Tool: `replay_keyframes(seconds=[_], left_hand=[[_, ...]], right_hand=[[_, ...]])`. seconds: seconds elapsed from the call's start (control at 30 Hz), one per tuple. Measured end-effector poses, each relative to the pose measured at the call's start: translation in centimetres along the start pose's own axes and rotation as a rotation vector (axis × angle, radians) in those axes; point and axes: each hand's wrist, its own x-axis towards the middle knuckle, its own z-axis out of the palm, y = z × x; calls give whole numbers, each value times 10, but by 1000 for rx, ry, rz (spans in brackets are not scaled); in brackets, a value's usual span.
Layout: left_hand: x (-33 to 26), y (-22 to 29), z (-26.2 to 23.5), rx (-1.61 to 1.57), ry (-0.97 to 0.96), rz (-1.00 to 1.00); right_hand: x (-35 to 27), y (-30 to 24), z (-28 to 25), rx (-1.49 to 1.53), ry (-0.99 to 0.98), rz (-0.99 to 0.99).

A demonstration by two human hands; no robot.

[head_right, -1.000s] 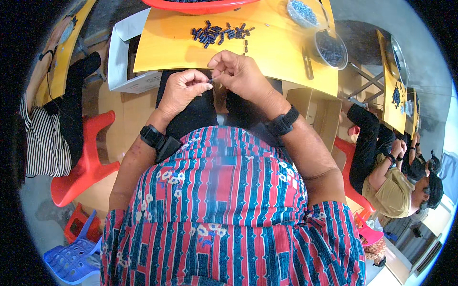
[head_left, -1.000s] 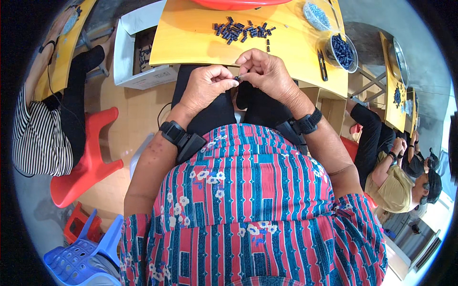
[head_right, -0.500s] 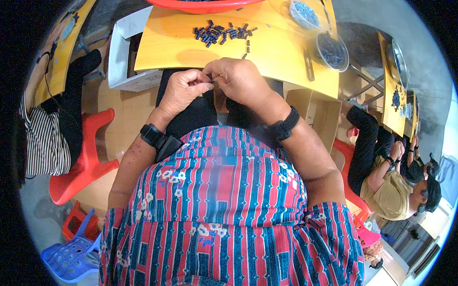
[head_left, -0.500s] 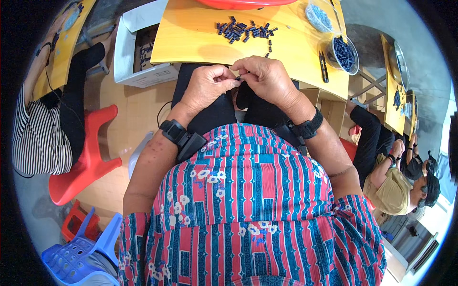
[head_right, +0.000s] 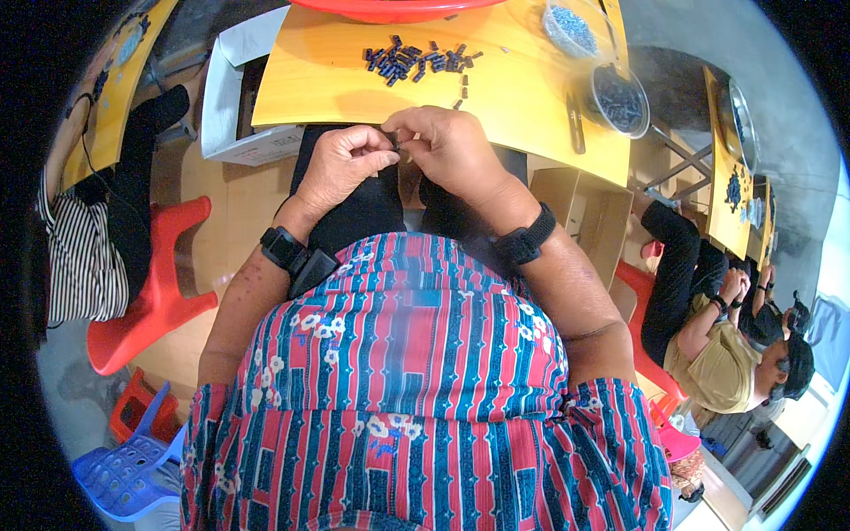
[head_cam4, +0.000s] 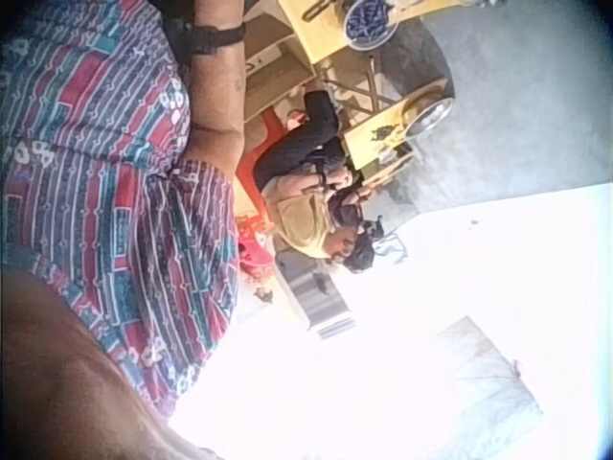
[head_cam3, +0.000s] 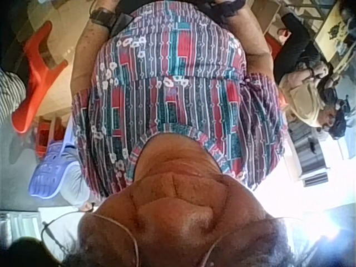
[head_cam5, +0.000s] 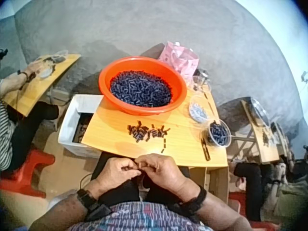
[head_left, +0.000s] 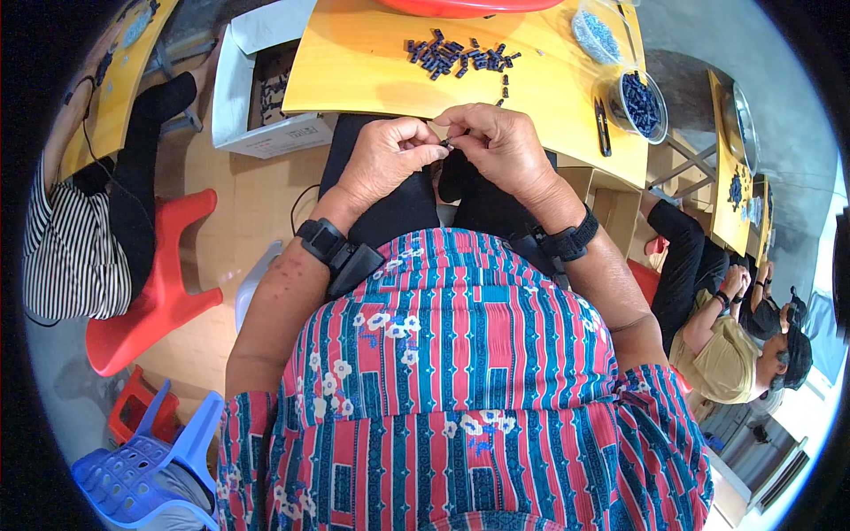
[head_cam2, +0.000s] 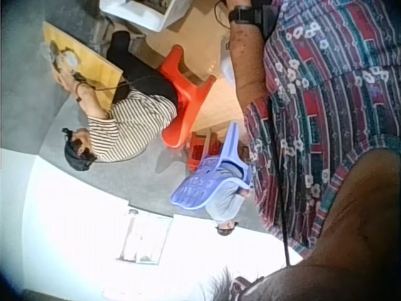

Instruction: Assembling small black plastic components by hand in a factory setting.

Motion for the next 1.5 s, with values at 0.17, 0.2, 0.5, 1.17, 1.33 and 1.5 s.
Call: replay_keyframes(seconds=[0.17,0.2,0.5,1.17,1.33,1.5], left_hand=[[0,1,0,-27,1,-2],[0,1,1,-42,0,-6],[0,-1,-1,1,-36,18],[-2,-2,-1,-2,-32,19],[-1,-2,-1,14,-31,24],[-1,1,-1,3,-28,33]], right_hand=[[-4,4,2,243,9,147],[-5,5,2,244,9,149],[-5,6,1,204,27,105],[-9,20,6,323,9,172],[-8,17,7,375,-5,194],[-8,22,8,314,-22,119]])
